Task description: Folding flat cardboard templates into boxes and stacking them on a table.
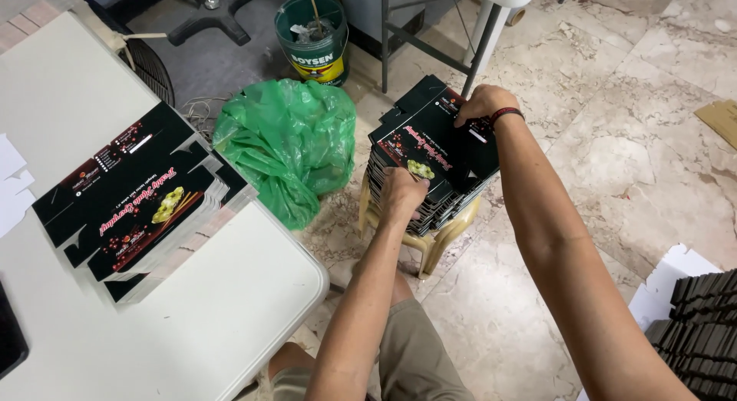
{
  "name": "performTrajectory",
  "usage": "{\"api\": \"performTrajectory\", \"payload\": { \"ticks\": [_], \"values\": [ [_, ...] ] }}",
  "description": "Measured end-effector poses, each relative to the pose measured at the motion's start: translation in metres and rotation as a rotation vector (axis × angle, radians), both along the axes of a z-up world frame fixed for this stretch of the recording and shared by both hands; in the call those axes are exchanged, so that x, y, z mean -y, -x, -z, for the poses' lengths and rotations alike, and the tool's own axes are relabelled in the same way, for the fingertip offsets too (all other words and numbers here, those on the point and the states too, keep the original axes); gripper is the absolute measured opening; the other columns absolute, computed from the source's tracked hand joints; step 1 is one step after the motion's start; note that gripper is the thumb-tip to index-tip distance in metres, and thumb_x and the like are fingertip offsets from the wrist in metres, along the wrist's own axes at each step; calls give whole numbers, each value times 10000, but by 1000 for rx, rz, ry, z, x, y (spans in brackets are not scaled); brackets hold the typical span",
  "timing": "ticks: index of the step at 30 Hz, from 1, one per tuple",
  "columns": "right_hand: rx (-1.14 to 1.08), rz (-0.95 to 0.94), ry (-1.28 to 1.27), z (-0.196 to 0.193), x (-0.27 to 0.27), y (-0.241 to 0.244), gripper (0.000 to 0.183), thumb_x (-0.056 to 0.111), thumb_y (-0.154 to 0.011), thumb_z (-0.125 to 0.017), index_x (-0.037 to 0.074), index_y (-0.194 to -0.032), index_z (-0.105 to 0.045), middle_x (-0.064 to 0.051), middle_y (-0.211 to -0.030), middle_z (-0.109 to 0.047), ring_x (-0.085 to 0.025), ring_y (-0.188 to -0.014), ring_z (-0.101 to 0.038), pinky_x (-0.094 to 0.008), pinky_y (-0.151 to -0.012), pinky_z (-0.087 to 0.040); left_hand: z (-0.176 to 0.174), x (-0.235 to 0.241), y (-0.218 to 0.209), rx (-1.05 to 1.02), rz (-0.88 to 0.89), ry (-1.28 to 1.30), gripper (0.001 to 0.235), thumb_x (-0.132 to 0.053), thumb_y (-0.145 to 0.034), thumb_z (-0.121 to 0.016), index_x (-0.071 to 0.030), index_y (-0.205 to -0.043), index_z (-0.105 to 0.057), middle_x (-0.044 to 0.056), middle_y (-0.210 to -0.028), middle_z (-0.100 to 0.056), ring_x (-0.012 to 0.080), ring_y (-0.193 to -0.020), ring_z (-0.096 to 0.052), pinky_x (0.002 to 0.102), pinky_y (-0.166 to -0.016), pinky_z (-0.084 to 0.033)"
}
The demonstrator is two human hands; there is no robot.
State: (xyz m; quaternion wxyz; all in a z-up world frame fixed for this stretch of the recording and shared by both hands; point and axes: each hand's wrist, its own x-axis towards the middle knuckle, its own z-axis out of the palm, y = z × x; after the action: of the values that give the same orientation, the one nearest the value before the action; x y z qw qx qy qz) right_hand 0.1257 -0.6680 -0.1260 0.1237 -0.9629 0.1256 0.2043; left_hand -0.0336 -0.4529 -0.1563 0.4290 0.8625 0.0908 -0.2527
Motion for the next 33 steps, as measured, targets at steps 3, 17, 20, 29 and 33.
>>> {"api": "performTrajectory", "payload": {
  "ticks": [3, 17, 20, 29, 33],
  "values": [
    [-120, -22, -39, -72, -30, 49, 869, 482, -713, -732, -37, -1401, -624, -253, -1415, -624, -380, -1348, -558, -463, -1021, -499, -5, -1, 2, -6, -4, 35, 876, -262, -956, -560, 222, -1508, -82, 386, -1260, -585, 308, -636, -746, 392, -544, -695],
    [340, 220, -1087, 5, 21, 143, 381, 358, -809, -881, 69, -1000, -722, -71, -804, -672, -202, -743, -699, -359, -671, -554, -89, -69, 89, 110, -400, 519, 1126, -546, -841, -728, -50, -1656, -130, 309, -1657, -216, 456, -1533, -233, 570, -1258, -229],
    [540, 221, -1337, -29, -47, 222, 313, 331, -843, -839, 127, -1034, -698, -44, -842, -687, -181, -771, -702, -350, -721, -566, -81, -104, 100, 280, -452, 646, 980, -545, -752, -844, -102, -1516, -418, 253, -1456, -489, 368, -1365, -460, 478, -1123, -395],
    [502, 443, -1754, -30, -231, 352, 408, 404, -940, -710, 145, -1223, -571, -51, -1025, -673, -182, -884, -688, -366, -847, -587, -194, -236, 225, 614, -184, 514, 565, -290, -775, -881, -27, -1226, -666, 169, -1095, -755, 195, -993, -639, 403, -856, -576],
    [499, 453, -1816, -39, -268, 369, 401, 362, -938, -718, 184, -1263, -565, -26, -1097, -681, -151, -938, -682, -352, -887, -595, -221, -261, 262, 661, -196, 392, 653, -345, -744, -871, -5, -1249, -636, 190, -1134, -723, 265, -1063, -627, 441, -909, -551]
  ]
}}
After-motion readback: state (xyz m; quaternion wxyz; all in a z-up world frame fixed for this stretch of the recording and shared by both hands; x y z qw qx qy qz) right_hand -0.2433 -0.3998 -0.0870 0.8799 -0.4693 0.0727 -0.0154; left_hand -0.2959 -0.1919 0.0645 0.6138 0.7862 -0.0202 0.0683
